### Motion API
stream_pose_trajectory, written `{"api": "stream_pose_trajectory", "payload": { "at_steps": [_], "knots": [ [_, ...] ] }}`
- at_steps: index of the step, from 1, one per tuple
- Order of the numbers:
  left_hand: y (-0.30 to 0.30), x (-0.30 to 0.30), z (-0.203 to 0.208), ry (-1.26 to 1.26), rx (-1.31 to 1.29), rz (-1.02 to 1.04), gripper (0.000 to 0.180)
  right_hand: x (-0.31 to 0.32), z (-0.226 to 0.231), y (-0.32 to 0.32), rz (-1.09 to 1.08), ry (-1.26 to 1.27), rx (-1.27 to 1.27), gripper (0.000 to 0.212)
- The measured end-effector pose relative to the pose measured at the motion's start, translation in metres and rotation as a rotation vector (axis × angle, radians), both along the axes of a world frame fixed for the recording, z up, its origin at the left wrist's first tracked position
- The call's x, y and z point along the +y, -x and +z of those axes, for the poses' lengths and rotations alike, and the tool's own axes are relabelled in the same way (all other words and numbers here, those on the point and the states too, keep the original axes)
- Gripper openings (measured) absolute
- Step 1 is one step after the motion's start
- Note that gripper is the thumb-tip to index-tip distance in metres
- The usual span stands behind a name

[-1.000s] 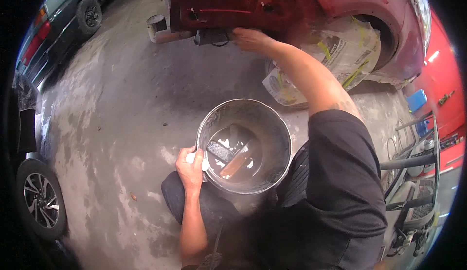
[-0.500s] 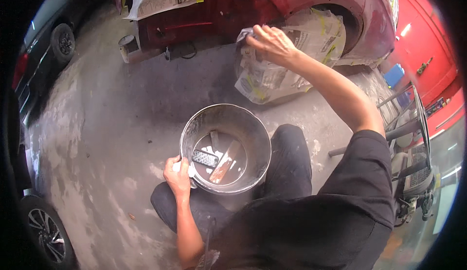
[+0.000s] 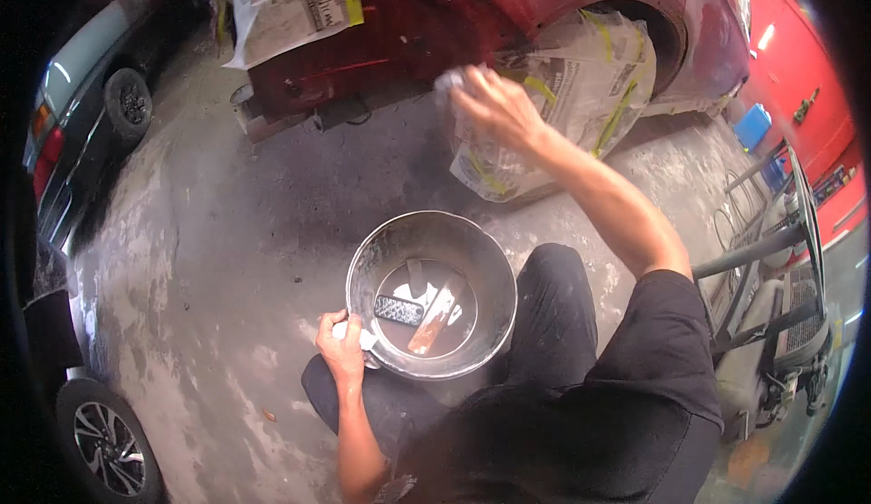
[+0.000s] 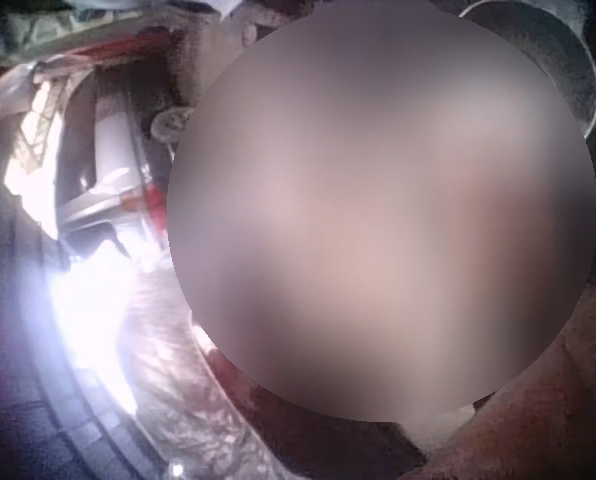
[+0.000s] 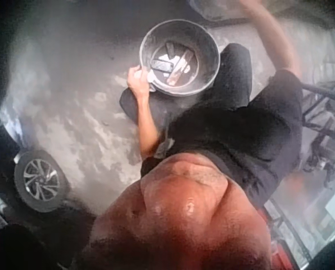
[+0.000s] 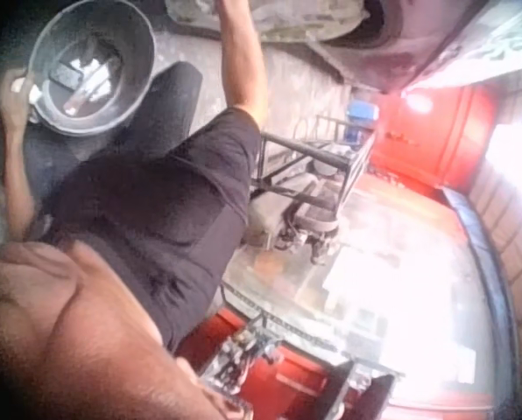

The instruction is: The person wipes the surface of a maroon car bumper with a white cloth, dipping the cloth into a bucket of water to clean it. The bumper is partially covered with newspaper and masking tape. The person moves around the bumper, cleaning different sections including the lower edge and the area around the taillight.

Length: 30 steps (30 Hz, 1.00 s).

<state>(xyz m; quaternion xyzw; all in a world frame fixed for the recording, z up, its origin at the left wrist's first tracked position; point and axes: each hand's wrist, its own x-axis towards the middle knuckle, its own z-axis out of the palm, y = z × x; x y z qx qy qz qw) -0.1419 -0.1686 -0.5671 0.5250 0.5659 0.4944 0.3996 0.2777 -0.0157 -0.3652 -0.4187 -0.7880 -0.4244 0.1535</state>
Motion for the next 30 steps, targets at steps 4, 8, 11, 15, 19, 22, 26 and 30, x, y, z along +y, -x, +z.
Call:
{"api": "stream_pose_trajectory", "payload": {
  "at_steps": [4,8,11,15,19,22,26,30],
  "knots": [
    [-0.001,-0.004,0.018,0.102,-0.079,0.012,0.016,0.039,0.111,0.045,-0.044,-0.317,-0.047,0.029],
    [0.001,0.0,0.013,-0.047,0.02,0.02,0.016,0.042,0.094,0.01,-0.232,-0.271,-0.026,0.021],
    [-0.005,0.003,0.007,-0.005,0.079,0.014,0.019,0.01,0.027,-0.046,-0.206,-0.067,0.267,0.015],
    [-0.004,0.001,0.015,0.059,0.106,0.014,0.022,-0.063,-0.058,-0.067,-0.179,0.319,1.02,0.038],
    [0.005,-0.011,0.016,0.243,0.156,0.056,0.032,-0.107,-0.125,-0.029,-0.08,0.82,1.929,0.037],
    [0.008,-0.054,0.017,0.25,0.284,0.001,0.049,-0.126,-0.151,-0.006,-0.011,0.859,2.232,0.032],
    [-0.003,-0.073,0.026,0.516,0.028,-0.001,0.051,-0.143,-0.164,-0.028,-0.003,0.764,2.288,0.033],
    [-0.014,-0.056,0.032,0.533,-0.161,-0.037,0.047,-0.135,-0.133,-0.021,0.0,0.762,2.276,0.041]
  ]
}}
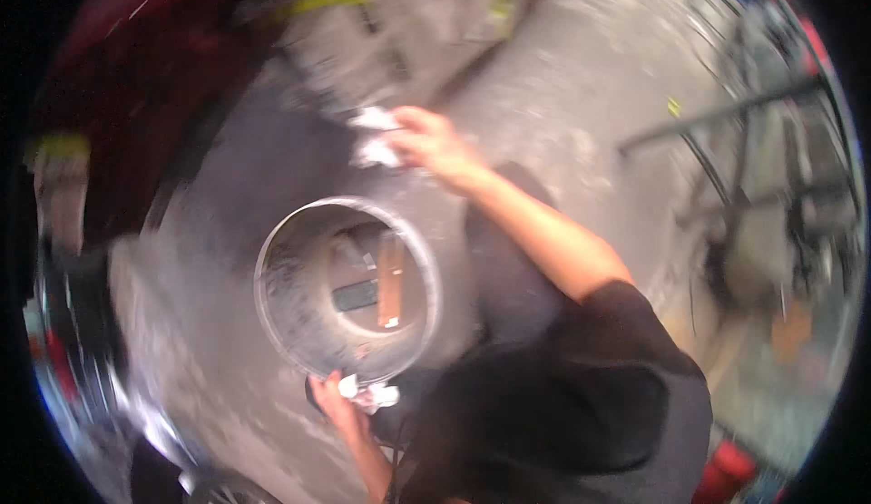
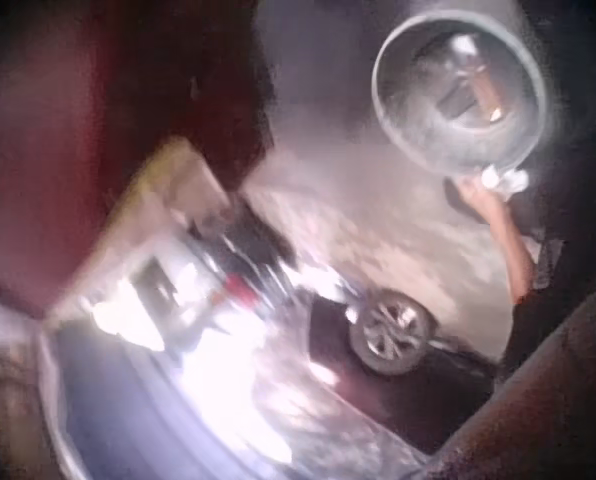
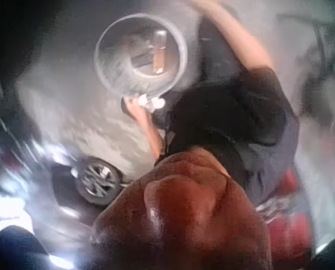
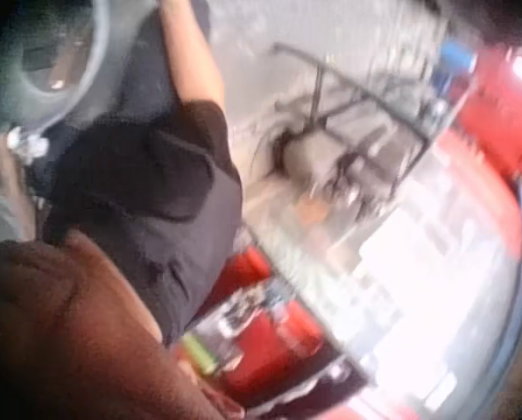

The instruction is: The person wipes the surface of a maroon car bumper with a white cloth, dipping the cloth into a bucket of water to clean it. The bumper is partially covered with newspaper and masking tape. The person moves around the bumper, cleaning different sections including the lower edge and the area around the taillight.

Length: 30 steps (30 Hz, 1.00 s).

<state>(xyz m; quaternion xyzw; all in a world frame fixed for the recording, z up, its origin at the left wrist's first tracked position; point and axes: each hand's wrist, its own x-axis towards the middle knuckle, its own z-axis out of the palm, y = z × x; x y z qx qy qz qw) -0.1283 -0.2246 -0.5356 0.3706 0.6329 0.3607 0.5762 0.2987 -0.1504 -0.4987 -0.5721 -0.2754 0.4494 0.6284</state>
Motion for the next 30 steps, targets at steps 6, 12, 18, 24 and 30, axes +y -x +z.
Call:
{"api": "stream_pose_trajectory", "payload": {
  "at_steps": [6,12,18,24,30],
  "knots": [
    [0.021,0.065,0.021,0.051,0.059,-0.291,0.047,-0.104,0.05,-0.058,-0.106,-0.14,0.137,0.03],
    [0.055,0.091,0.001,0.125,0.579,-0.456,0.052,-0.244,0.088,-0.084,-0.51,0.319,0.198,0.04],
    [0.026,0.045,0.122,0.355,0.459,-0.778,0.043,-0.391,0.146,-0.077,-0.882,0.734,0.266,0.027],
    [0.004,-0.013,0.26,0.573,0.51,-1.163,0.035,-0.512,0.201,-0.081,-1.141,0.802,0.241,0.016],
    [-0.073,-0.022,0.385,0.802,0.223,-1.165,0.036,-0.556,0.262,-0.042,-1.237,0.699,0.388,0.016]
  ]
}}
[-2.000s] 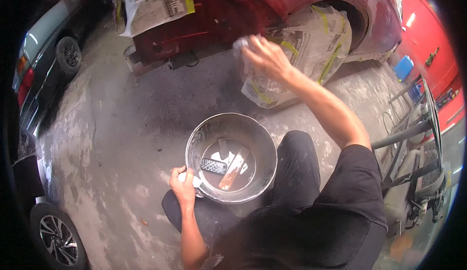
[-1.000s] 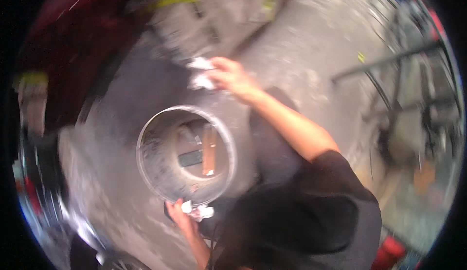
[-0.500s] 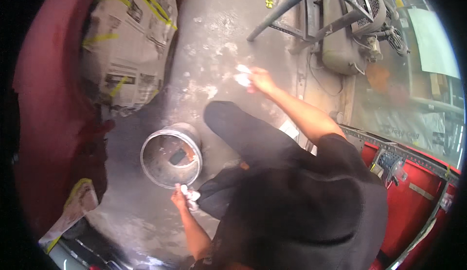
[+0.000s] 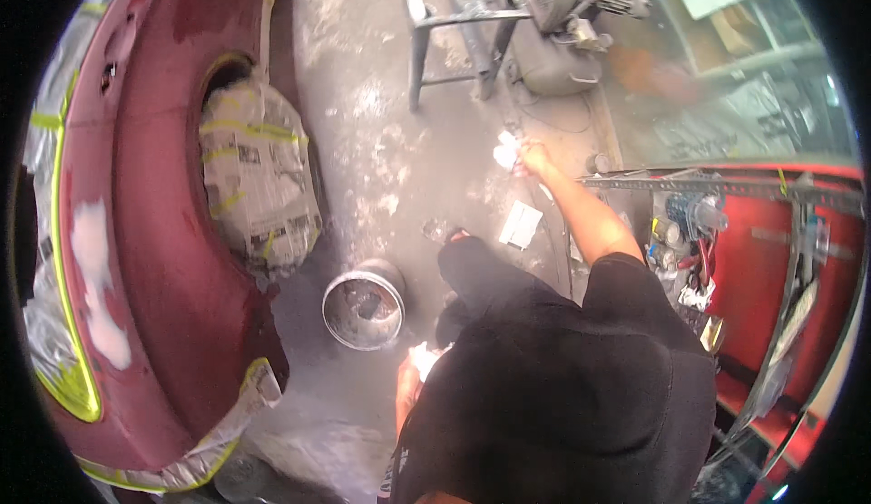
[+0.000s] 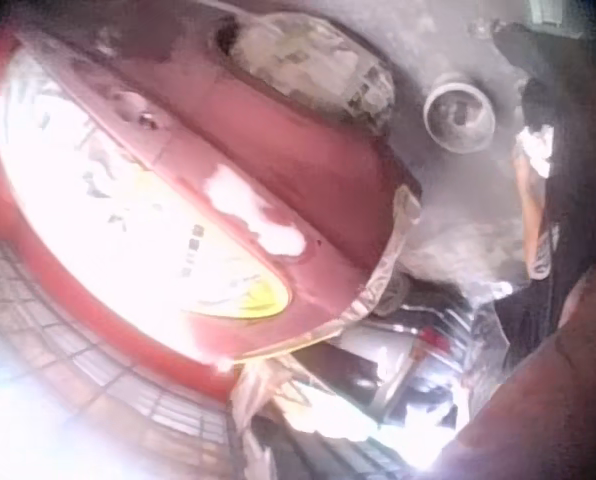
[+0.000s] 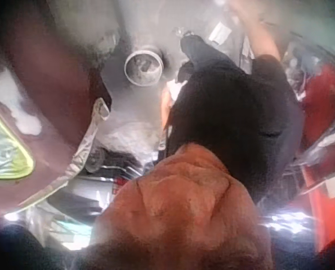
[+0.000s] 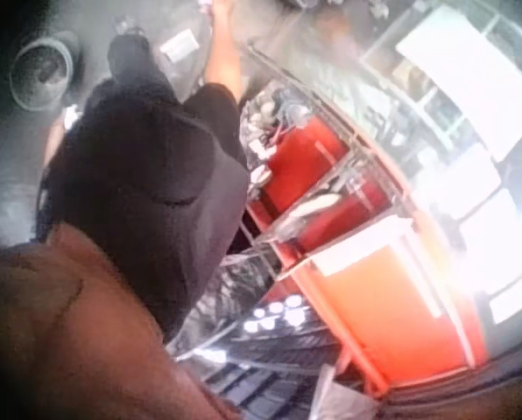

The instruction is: The person wipes the surface of a maroon car bumper with a white cloth, dipping the cloth into a bucket of water to clean it. The bumper is partially covered with newspaper and masking tape. The person moves around the bumper, cleaning different sections including the lower edge and the area around the taillight.

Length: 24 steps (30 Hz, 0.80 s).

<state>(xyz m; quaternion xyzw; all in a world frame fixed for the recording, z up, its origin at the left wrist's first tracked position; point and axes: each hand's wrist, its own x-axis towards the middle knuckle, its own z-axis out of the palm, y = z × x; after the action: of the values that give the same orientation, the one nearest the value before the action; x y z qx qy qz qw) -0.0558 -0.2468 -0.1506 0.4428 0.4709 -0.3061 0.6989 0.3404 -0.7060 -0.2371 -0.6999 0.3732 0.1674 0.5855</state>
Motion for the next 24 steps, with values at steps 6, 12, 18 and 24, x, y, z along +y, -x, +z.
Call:
{"api": "stream_pose_trajectory", "payload": {
  "at_steps": [6,12,18,24],
  "knots": [
    [-0.015,0.028,-0.027,0.129,-0.088,-0.139,0.032,-0.02,0.075,-0.001,0.0,0.178,-0.319,0.019],
    [-0.091,0.038,0.01,-0.218,-0.074,-0.274,0.032,-0.034,0.191,-0.143,0.071,0.865,-0.952,0.027],
    [-0.182,0.047,0.013,-0.377,-0.205,-0.513,0.04,-0.084,0.126,-0.272,0.509,1.302,-0.72,0.045],
    [-0.314,0.056,0.104,-0.746,-0.47,-0.732,0.046,-0.04,0.155,-0.256,0.54,1.252,-0.54,0.061]
  ]
}}
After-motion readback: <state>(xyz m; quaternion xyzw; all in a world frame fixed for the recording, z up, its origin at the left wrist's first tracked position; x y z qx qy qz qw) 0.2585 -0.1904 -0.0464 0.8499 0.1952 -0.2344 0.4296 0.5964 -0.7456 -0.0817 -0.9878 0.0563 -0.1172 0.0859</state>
